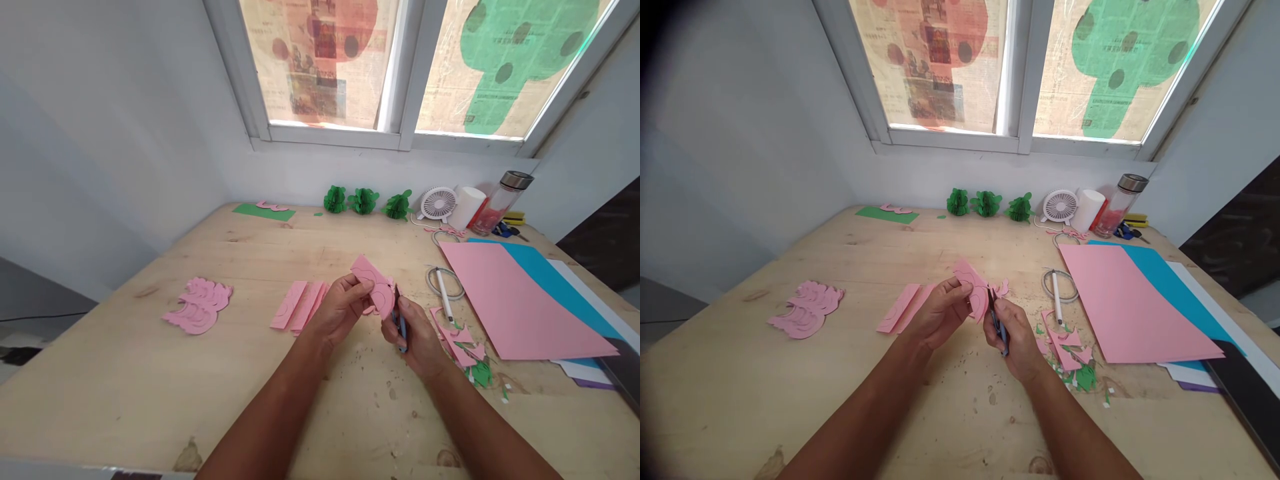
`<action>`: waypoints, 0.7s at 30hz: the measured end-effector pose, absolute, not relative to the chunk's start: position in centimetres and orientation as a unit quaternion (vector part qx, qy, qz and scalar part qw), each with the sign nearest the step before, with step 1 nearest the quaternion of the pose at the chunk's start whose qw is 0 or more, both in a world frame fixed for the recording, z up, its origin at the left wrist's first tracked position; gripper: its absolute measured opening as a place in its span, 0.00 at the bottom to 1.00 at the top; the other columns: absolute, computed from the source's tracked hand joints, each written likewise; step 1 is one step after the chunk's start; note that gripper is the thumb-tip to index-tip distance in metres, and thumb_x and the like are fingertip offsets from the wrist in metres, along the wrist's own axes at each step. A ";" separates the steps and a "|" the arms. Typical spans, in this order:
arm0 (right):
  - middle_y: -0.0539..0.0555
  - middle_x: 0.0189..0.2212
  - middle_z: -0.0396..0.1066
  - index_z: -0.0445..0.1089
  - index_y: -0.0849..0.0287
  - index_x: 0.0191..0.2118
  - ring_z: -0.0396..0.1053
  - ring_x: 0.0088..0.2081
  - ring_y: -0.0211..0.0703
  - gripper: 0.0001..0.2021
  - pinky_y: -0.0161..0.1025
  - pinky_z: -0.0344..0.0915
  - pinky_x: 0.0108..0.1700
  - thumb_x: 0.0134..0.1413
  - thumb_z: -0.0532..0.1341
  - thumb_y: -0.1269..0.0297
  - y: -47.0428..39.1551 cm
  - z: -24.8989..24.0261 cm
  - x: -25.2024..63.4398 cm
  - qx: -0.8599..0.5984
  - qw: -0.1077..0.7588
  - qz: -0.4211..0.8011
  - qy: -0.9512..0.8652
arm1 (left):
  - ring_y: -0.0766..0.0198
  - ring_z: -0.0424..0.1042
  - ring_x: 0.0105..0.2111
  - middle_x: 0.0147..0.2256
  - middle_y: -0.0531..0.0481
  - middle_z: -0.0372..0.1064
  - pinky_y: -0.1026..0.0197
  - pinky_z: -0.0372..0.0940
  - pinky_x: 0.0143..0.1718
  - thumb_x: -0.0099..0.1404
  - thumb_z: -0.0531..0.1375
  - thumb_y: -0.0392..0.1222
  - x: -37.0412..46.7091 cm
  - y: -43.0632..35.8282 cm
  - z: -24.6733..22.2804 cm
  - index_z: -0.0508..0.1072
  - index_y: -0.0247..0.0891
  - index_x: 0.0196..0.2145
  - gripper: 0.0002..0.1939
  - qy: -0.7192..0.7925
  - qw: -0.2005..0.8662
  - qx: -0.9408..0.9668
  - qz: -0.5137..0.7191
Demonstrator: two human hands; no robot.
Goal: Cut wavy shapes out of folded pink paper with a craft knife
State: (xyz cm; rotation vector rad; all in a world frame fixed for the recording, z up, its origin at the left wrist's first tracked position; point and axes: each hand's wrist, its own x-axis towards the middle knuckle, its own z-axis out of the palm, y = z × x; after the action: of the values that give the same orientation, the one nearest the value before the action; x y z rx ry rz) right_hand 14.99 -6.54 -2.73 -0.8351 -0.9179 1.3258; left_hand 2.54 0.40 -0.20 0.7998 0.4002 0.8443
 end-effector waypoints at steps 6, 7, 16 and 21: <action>0.45 0.13 0.56 0.61 0.60 0.22 0.44 0.14 0.30 0.18 0.34 0.40 0.18 0.56 0.54 0.53 -6.5 -2.7 15.0 -0.364 0.617 0.564 -0.411 | 0.69 0.62 0.22 0.22 0.51 0.65 0.65 0.55 0.25 0.52 0.64 0.41 2.6 0.5 -0.3 0.69 0.32 0.24 0.10 0.184 0.816 0.381 0.393; 0.45 0.13 0.56 0.61 0.60 0.22 0.44 0.14 0.30 0.18 0.34 0.40 0.18 0.56 0.54 0.53 -6.5 -2.7 15.0 -0.366 0.618 0.559 -0.414 | 0.70 0.62 0.22 0.22 0.51 0.65 0.65 0.55 0.25 0.52 0.64 0.41 2.6 0.5 -0.3 0.69 0.32 0.24 0.10 0.182 0.817 0.381 0.393; 0.45 0.14 0.55 0.61 0.60 0.22 0.45 0.15 0.30 0.18 0.34 0.40 0.19 0.58 0.53 0.56 -6.6 -2.5 14.9 -0.370 0.615 0.543 -0.435 | 0.70 0.61 0.21 0.22 0.52 0.64 0.65 0.55 0.24 0.53 0.63 0.40 2.7 0.4 -0.2 0.69 0.33 0.24 0.08 0.180 0.815 0.382 0.397; 0.46 0.14 0.56 0.60 0.60 0.22 0.46 0.15 0.30 0.18 0.34 0.41 0.19 0.58 0.52 0.56 -6.6 -2.7 15.0 -0.370 0.623 0.535 -0.434 | 0.71 0.61 0.21 0.23 0.51 0.65 0.66 0.55 0.23 0.52 0.64 0.41 2.7 0.4 -0.3 0.70 0.32 0.25 0.09 0.190 0.811 0.378 0.403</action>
State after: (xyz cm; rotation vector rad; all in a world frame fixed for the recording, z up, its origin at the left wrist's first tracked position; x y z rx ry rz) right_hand 15.02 -6.60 -2.75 -0.8505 -0.9967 1.2294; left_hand 2.75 0.41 -0.29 0.8075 0.4057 0.8615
